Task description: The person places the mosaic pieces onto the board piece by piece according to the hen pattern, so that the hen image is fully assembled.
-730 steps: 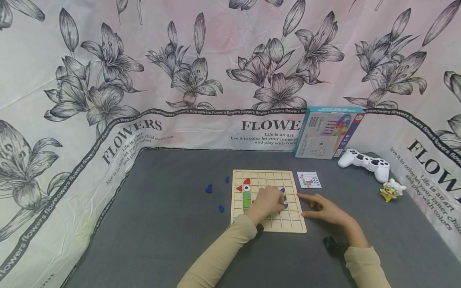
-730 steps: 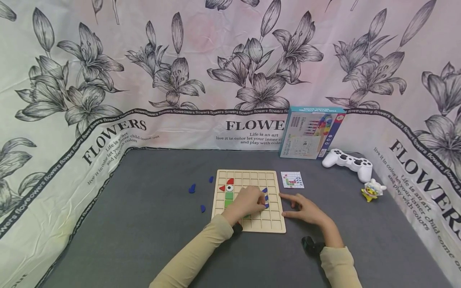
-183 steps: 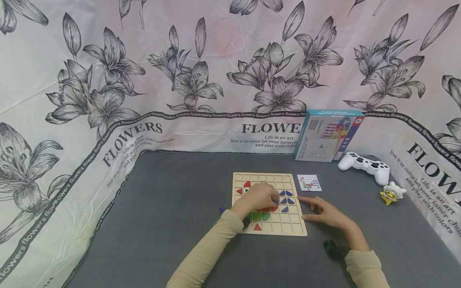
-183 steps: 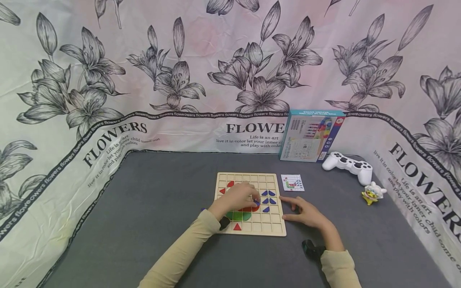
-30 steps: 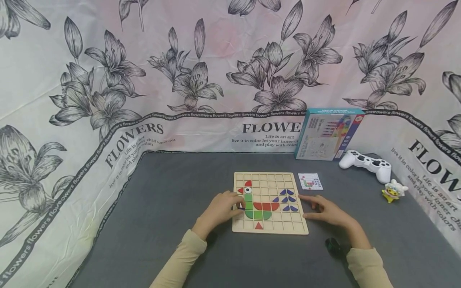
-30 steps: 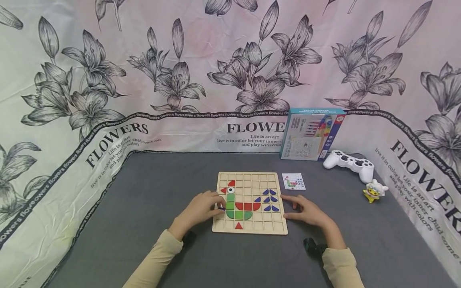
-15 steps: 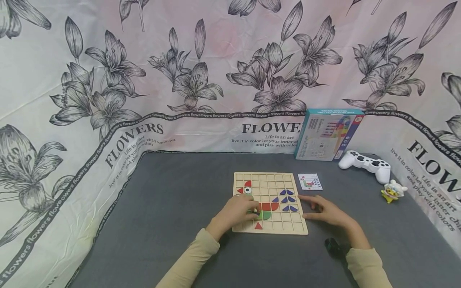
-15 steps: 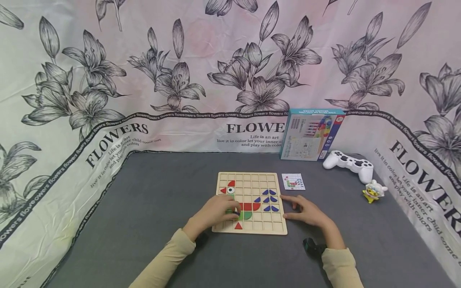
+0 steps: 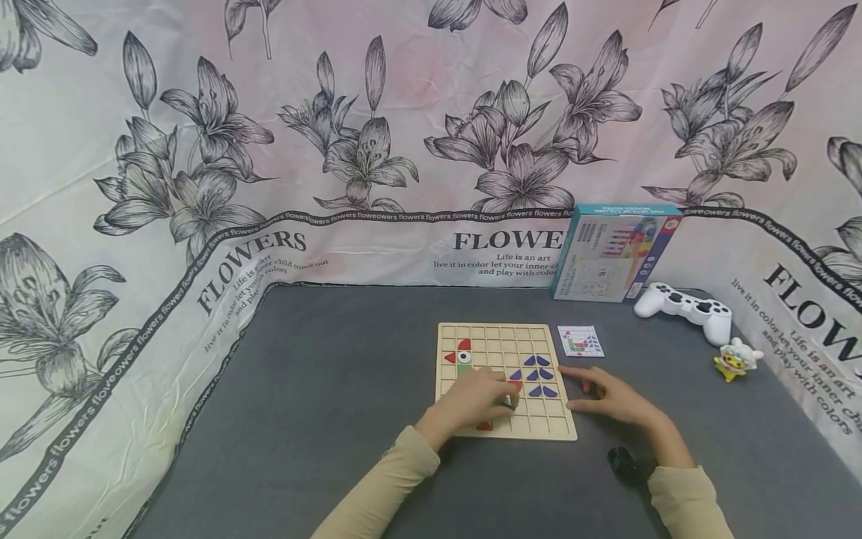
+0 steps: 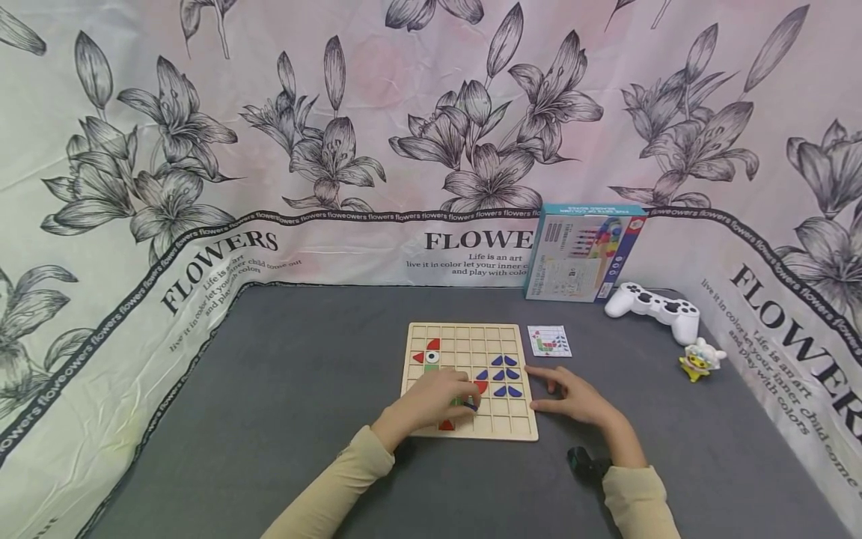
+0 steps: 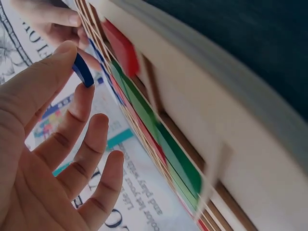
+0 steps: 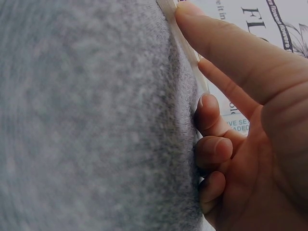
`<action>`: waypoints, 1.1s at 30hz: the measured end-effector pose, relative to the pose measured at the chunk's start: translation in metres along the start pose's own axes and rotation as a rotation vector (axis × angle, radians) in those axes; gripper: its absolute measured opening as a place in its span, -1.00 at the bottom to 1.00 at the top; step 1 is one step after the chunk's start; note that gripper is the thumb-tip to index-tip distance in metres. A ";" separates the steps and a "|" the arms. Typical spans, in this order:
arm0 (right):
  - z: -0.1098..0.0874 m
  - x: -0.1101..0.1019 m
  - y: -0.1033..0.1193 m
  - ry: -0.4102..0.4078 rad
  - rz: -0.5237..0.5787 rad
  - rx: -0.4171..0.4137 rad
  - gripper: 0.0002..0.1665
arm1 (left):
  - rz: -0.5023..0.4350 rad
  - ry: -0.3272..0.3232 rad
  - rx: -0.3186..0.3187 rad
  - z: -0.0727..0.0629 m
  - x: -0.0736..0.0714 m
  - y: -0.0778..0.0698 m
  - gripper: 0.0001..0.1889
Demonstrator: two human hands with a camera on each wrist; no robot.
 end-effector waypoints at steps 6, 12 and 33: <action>-0.001 0.000 0.000 -0.003 0.002 -0.017 -0.25 | 0.027 0.015 0.020 0.016 0.003 -0.015 -0.87; 0.000 0.000 -0.002 0.007 -0.014 0.001 -0.24 | 0.028 0.045 0.016 0.032 0.009 -0.026 -0.89; 0.000 0.003 0.000 -0.023 -0.029 -0.037 -0.28 | 0.047 0.127 -0.021 0.068 0.030 -0.041 -0.84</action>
Point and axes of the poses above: each hand's wrist, its own z-axis towards the middle knuckle, its own x-axis out of the palm, y = z × x, the point moved 3 cm from there along z, towards the middle knuckle, and after that the axes turned 6 degrees about -y, right-handed, at the moved point
